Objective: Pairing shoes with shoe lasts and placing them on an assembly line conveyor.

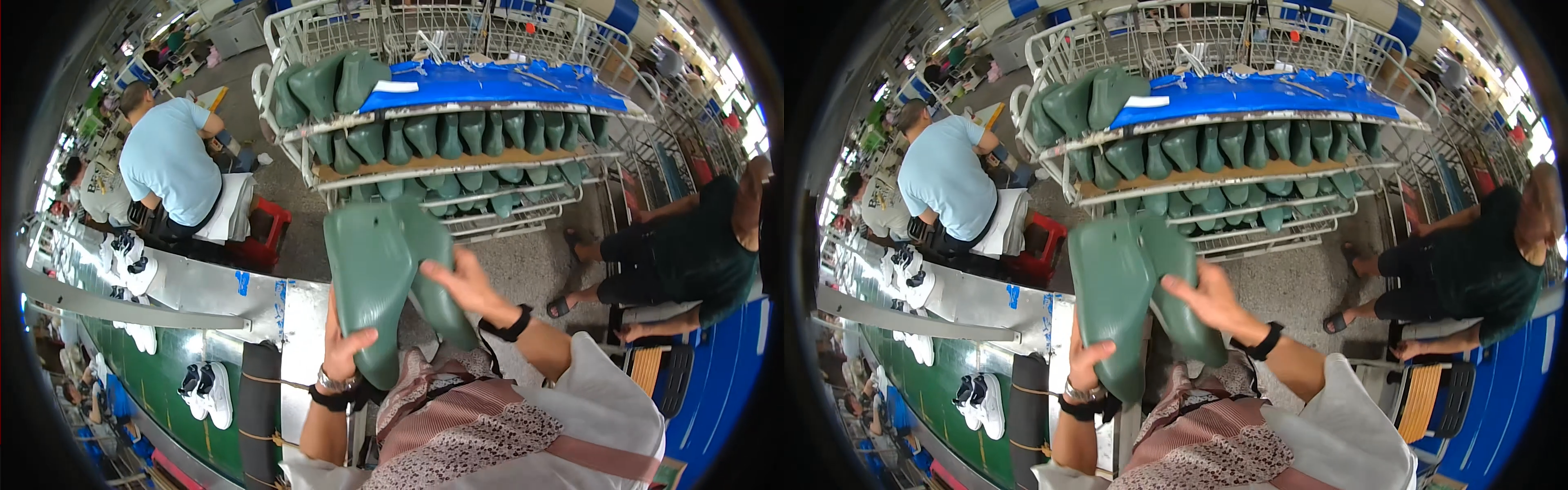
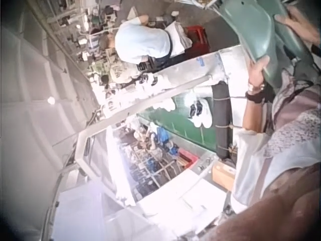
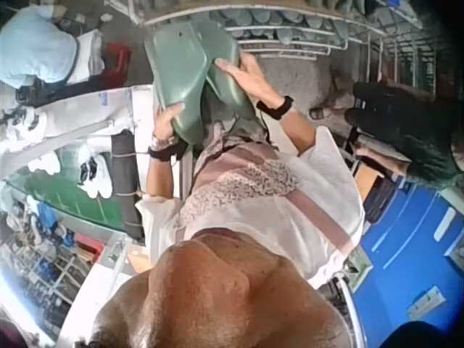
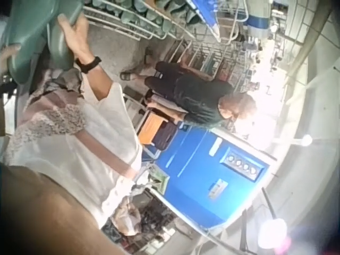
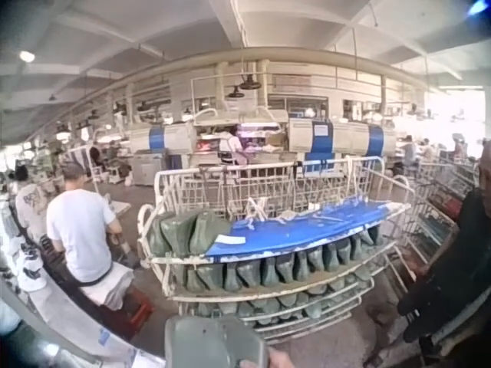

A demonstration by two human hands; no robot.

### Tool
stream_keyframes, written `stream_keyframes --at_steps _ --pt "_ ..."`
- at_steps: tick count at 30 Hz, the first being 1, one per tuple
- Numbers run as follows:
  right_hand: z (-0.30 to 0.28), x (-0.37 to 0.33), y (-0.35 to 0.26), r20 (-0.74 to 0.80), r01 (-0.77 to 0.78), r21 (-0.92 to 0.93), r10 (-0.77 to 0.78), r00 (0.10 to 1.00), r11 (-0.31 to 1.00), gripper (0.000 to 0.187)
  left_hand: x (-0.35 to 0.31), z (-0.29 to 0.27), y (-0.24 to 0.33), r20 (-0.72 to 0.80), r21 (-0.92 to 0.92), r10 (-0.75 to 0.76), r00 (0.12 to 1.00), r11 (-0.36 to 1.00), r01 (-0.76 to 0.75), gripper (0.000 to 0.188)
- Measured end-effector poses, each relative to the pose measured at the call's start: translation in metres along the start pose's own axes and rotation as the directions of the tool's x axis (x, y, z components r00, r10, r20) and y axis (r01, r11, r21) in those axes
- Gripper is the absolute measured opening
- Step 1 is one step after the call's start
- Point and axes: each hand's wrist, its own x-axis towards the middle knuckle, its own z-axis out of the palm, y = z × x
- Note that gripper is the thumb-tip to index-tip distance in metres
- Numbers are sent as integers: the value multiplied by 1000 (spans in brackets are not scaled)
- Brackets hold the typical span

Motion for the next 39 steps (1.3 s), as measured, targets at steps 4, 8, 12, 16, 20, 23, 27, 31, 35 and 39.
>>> stream_keyframes --at_steps 4,8,12,16,20,23,27,31,35,39 --pt "-94 77 -106 -10 432 -180 -441 897 884 62 76 64 40 160 -285 13 987 958 34 80" --pt "-151 166 -188 86 355 -605 -385 919 712 76 119 117 48 191 -383 124 974 923 -42 80" --pt "-175 227 -217 1 143 -622 -182 983 770 67 145 128 53 214 -444 115 970 896 -8 68" --pt "-172 241 -223 -59 26 -470 -61 996 882 63 170 100 79 238 -295 52 970 955 22 56" --pt "-176 241 -231 -51 95 -409 -126 991 908 55 199 97 92 190 -210 155 969 971 -114 53" --pt "-179 247 -250 -32 120 -551 -164 986 826 56 211 105 90 82 -277 303 950 922 -270 52" --pt "-194 267 -258 -2 163 -697 -230 973 698 59 224 127 83 -130 -362 548 826 750 -554 53" --pt "-195 309 -256 352 469 -639 -311 883 610 59 223 135 76 -187 -436 579 794 675 -595 65" --pt "-183 362 -230 790 709 -539 -19 612 455 54 223 175 76 -221 -346 680 699 616 -708 79" --pt "-179 428 -189 910 859 -241 -201 362 452 57 227 207 69 -271 -155 684 678 664 -732 82"
